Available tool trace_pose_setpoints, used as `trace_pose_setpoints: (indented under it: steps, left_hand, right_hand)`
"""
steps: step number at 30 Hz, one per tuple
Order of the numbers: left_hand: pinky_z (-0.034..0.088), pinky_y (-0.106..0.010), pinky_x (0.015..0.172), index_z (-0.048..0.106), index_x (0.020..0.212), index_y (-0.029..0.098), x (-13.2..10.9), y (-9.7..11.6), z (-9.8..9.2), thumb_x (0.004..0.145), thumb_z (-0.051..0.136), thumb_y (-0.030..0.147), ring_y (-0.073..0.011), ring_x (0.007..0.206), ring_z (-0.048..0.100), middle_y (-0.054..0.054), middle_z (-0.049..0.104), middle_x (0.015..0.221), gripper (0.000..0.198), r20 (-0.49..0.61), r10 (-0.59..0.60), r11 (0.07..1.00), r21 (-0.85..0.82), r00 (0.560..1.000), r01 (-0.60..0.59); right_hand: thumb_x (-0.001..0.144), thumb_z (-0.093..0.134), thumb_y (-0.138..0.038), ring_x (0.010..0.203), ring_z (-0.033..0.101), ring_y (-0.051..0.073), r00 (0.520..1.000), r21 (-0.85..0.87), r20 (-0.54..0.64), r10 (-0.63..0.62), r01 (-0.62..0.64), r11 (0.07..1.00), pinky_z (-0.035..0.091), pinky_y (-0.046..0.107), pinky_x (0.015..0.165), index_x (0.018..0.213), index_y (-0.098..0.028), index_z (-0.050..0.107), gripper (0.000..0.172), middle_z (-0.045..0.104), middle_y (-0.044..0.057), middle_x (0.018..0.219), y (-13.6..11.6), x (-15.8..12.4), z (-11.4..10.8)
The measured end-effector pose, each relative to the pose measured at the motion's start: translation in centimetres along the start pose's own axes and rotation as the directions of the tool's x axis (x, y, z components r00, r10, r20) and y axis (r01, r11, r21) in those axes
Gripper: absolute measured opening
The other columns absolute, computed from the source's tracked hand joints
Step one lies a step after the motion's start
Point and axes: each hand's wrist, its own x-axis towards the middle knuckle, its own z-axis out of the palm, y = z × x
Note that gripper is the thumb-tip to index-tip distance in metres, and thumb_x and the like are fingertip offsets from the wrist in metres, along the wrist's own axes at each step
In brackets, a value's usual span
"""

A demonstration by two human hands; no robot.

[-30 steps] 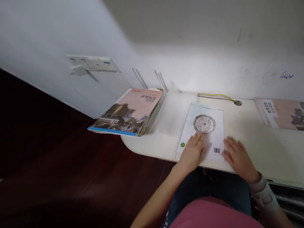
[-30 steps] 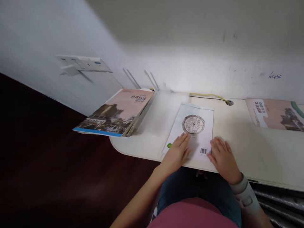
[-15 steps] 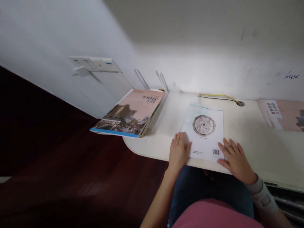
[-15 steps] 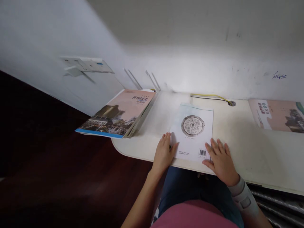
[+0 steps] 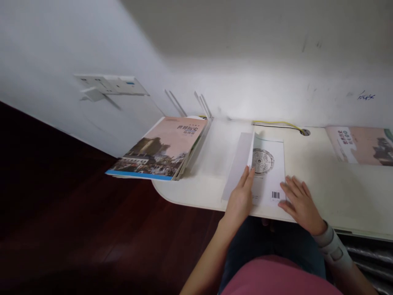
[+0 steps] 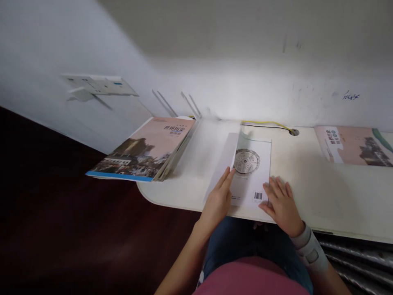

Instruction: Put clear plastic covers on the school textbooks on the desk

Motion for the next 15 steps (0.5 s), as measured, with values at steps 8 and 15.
trace_pose_setpoints:
  steps: [8, 15]
  left_hand:
    - [0.037, -0.037, 0.107, -0.005, 0.148, 0.018, 0.0, 6.0, 1.3, 0.091, 0.044, 0.027, -0.0211, 0.134, 0.034, -0.014, 0.026, 0.150, 0.075, 0.154, 0.411, 0.887, -0.296, 0.898, -0.355]
    - [0.019, -0.061, 0.108, 0.028, 0.143, 0.025, 1.8, 5.9, 2.9, 0.087, 0.049, 0.045, -0.0318, 0.141, 0.006, -0.011, 0.024, 0.152, 0.063, 0.243, 0.527, 0.837, 0.019, 0.815, -0.547]
  right_hand:
    - [0.087, 0.048, -0.048, 0.074, 0.064, 0.019, 0.887, 0.828, 0.164, 0.431, -0.361, 0.428, 0.052, 0.031, 0.066, 0.097, -0.019, 0.065, 0.036, 0.070, 0.003, 0.083, -2.3, 1.8, -2.6]
    - [0.079, 0.059, -0.042, 0.067, 0.062, 0.018, 0.758, 0.885, 0.280, 0.589, -0.442, 0.147, 0.052, 0.033, 0.062, 0.114, -0.018, 0.057, 0.043, 0.069, 0.002, 0.079, 1.8, -0.4, -3.1]
